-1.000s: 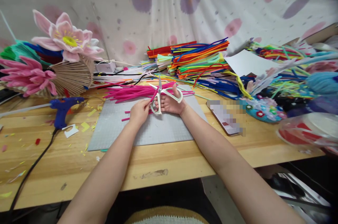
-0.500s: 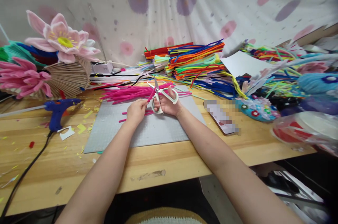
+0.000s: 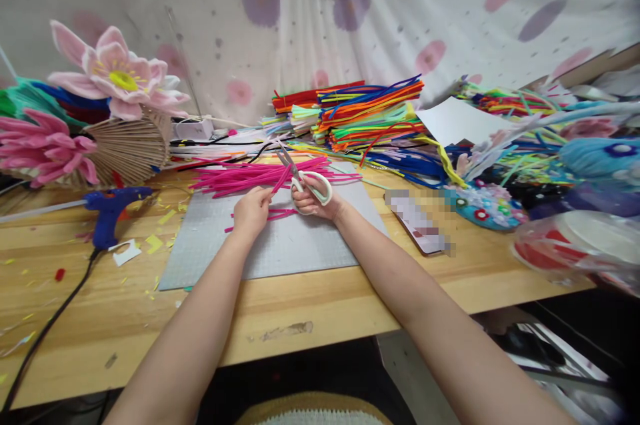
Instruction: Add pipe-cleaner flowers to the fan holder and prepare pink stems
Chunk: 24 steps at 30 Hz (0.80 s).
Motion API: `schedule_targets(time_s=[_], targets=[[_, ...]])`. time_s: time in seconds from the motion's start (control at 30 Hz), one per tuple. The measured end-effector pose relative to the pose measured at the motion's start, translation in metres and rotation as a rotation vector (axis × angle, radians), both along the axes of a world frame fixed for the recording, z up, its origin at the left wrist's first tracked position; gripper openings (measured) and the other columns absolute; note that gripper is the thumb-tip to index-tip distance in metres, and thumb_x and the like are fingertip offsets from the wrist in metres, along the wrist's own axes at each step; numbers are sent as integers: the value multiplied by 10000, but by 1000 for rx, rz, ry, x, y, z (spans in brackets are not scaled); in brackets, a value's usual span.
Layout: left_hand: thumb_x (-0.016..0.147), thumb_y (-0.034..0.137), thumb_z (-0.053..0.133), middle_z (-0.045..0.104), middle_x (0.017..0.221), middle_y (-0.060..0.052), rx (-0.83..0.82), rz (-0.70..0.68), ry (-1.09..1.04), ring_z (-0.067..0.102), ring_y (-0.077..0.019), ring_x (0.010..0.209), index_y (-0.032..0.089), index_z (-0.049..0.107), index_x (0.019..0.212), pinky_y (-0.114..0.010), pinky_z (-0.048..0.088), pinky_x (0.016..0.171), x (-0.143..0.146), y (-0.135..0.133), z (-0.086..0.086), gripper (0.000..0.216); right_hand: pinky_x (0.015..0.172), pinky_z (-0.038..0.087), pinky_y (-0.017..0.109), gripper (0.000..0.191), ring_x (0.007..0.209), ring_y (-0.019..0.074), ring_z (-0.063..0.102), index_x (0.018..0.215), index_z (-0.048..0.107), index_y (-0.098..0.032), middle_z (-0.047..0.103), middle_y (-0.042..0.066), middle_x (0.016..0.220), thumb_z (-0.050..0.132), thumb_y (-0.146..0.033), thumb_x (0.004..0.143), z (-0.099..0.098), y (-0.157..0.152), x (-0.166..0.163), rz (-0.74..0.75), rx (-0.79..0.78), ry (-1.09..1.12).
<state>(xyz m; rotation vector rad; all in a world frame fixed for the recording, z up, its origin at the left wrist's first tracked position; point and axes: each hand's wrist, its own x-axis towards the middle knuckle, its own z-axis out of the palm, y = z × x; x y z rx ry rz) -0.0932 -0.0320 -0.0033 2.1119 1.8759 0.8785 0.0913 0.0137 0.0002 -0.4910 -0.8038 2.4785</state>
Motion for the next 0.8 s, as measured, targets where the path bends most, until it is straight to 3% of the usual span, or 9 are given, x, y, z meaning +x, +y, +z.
schedule_targets(time_s=[0.13,0.23,0.4,0.47,0.67,0.8], targets=[[845,213,423,645,883,-15,68,121,0,581,-155,827,243,669,1008,-244,375,639,-15,0,2,297,354,248,134,425,414,57,250,784,474,-156,301,-54,551,229,-466,942,1,1,8,-42,42,-140],[861,263,418,652,952,-30,120,182,23,578,-175,887,242,656,1055,-259,394,665,-27,0,5,308,375,263,148,462,420,58,267,768,478,-168,308,-52,554,249,-542,914,5,5,22,-192,100,-48],[811,317,503,648,951,-50,56,-134,225,532,-219,943,246,710,932,-321,415,793,-25,-2,6,250,393,289,172,482,436,70,310,745,479,-181,324,-51,547,266,-588,891,9,12,48,-419,166,54],[775,381,553,637,953,-63,57,-176,237,520,-234,944,231,711,936,-351,411,839,-21,-3,5,272,400,306,179,448,441,73,334,743,477,-187,345,-50,545,306,-575,888,7,15,54,-485,178,43],[809,310,505,614,996,-104,179,133,110,498,-256,991,174,680,1017,-372,394,898,-29,8,-1,304,449,370,184,313,446,60,407,734,459,-196,427,-66,535,554,-485,807,-7,27,53,-658,311,-112],[787,273,525,588,1077,-127,153,266,104,484,-281,1031,169,648,1081,-397,398,893,-42,18,-5,336,543,422,236,318,522,92,498,769,507,-186,540,-43,595,685,-431,673,-5,34,63,-748,637,-607]])
